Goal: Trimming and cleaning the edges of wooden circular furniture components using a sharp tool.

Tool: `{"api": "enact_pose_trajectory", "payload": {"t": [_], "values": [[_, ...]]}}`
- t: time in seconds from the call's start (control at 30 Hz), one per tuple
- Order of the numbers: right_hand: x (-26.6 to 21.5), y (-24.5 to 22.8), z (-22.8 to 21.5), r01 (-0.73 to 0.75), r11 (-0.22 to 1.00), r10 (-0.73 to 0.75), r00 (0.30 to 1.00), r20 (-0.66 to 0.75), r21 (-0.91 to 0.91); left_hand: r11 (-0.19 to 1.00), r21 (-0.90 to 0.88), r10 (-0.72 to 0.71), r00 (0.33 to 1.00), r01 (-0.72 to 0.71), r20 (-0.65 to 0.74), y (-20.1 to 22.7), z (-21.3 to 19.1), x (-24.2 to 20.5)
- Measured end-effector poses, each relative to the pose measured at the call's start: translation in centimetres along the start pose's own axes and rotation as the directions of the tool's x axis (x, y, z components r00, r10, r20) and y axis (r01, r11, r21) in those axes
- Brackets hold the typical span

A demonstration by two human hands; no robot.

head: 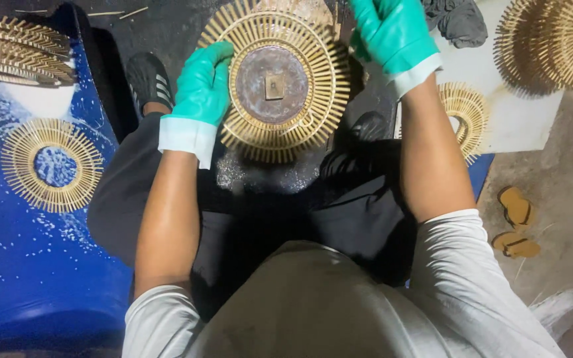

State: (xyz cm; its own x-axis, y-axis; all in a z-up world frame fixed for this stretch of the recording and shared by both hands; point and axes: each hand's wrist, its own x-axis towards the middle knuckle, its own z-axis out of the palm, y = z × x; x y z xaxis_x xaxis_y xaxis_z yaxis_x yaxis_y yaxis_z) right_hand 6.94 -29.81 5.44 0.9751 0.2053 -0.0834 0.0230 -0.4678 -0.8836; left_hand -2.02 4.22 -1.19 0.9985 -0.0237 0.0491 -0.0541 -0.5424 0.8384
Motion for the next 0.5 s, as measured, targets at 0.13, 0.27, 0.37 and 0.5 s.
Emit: {"api": "enact_pose_trajectory", "payload": {"t": [0.13,0.27,0.37,0.5], "values": [[0.0,-2.0,0.3,-0.061,0.998,0.060,0.995,0.084,0.003,0.988,0.154,0.001,0.998,-0.011,0.064,3.2,-0.6,0.8],[0.0,-1.2,0.6,-0.165,0.986,0.166,0.980,0.113,-0.022,0.946,0.320,0.035,0.997,-0.055,0.070,2.8,1.3,1.2],[-0.3,2.2,0.5,-0.105,0.987,0.118,0.988,0.102,-0.119,0.898,0.424,0.081,0.992,-0.114,0.095,2.1,1.9,1.8],[-1.4,7.0,0.2,-0.193,0.981,0.193,0.980,0.038,-0.009,0.876,0.469,0.040,0.986,-0.111,0.159,2.8,2.4,1.7]]}}
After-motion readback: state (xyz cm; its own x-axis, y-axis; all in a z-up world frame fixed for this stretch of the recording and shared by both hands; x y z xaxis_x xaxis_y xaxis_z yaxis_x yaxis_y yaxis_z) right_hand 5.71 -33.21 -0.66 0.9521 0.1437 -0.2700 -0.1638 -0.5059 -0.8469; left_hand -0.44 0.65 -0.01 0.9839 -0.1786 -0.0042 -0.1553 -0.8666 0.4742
